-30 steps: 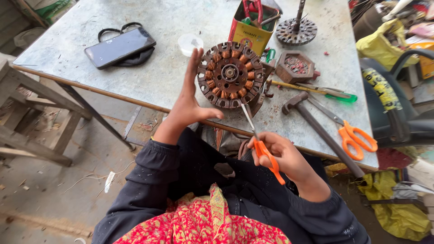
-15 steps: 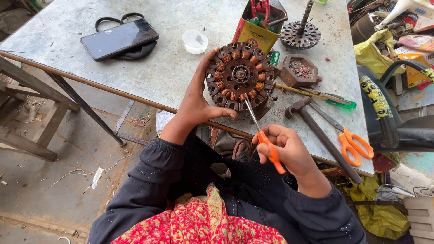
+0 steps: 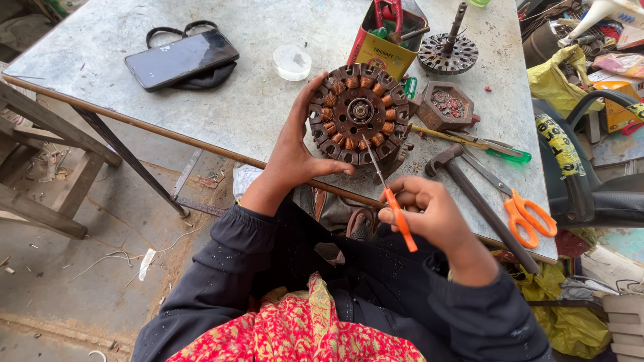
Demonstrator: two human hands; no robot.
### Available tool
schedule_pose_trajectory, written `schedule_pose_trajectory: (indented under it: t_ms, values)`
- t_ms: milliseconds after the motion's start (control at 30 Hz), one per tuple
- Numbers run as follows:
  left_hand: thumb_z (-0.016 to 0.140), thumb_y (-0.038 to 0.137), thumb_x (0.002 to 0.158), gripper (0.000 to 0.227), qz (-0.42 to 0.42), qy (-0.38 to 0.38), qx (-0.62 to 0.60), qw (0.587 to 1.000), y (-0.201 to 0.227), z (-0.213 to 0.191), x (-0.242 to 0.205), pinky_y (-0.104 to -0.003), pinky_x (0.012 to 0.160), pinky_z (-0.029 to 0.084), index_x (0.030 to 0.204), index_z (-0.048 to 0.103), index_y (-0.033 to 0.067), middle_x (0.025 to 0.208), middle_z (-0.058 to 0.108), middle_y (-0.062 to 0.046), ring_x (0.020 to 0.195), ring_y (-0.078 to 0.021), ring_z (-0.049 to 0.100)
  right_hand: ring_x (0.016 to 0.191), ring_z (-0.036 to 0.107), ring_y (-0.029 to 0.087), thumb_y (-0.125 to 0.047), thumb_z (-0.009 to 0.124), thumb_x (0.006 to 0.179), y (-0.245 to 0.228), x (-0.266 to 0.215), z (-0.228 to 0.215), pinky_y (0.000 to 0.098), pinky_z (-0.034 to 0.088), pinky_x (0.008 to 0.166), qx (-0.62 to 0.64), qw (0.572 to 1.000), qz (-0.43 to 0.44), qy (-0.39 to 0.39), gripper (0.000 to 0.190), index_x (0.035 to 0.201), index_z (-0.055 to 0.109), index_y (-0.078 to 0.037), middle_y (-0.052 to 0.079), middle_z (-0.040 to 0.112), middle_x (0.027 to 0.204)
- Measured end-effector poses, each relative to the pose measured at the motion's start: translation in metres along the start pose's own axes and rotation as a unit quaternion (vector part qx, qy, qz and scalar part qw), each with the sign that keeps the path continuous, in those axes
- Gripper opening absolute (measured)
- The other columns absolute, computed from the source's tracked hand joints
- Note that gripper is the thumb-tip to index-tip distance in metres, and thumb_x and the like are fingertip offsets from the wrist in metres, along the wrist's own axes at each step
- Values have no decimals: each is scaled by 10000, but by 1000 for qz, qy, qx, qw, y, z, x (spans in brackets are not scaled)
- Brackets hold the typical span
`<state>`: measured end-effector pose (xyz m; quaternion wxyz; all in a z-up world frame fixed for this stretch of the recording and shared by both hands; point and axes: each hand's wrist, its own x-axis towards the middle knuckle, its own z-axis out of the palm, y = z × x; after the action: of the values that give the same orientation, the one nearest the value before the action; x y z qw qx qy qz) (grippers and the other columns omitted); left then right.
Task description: The person uses orange-handled scissors as a punch and a hammer to tap and adjust components within a copper-wound stator. The person repeatedly positions the scissors in the stator slots and strikes the handle with the hammer to seat or align internal parts.
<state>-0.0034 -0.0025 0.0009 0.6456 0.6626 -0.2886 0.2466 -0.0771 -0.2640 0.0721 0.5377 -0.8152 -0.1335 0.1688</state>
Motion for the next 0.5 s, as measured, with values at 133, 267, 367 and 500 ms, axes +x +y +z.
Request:
schedule_pose_trajectory:
  t_ms: [133, 267, 367, 500]
  values:
    - [1018, 452, 563, 1405, -3, 3, 7, 1000, 3, 0, 1, -437, 1366, 305, 1662, 228, 73, 1734, 312, -141, 1630, -307, 326, 655, 688, 117, -105, 818, 761, 1, 13, -20, 260, 554, 603, -1, 995, 67, -70, 370, 1081, 683, 21, 68, 748, 810]
    - [1015, 450, 563, 1408, 4, 1, 12, 1000, 4, 1, 1, -441, 1334, 289, 1662, 220, 73, 1738, 299, -149, 1633, -311, 315, 674, 678, 86, -111, 815, 770, 7, 14, -25, 246, 562, 594, 40, 993, 63, -88, 395, 1117, 680, 21, 40, 747, 836]
    - [997, 478, 597, 1413, 5, 4, 35, 999, 2, 1, -2, -450, 1355, 303, 1668, 174, 63, 1740, 282, -164, 1629, -313, 314, 591, 618, 85, -123, 829, 797, 10, 10, -27, 229, 483, 518, 60, 995, 67, -48, 399, 1142, 724, 47, 32, 686, 778]
    - [943, 494, 701, 1374, 51, 51, 62, 995, 0, 13, -15, -464, 1355, 292, 1676, 80, 58, 1741, 249, -184, 1634, -328, 289, 573, 625, 77, -125, 821, 805, 14, 7, -25, 214, 459, 489, 98, 993, 46, -46, 443, 1191, 694, 50, 32, 682, 757]
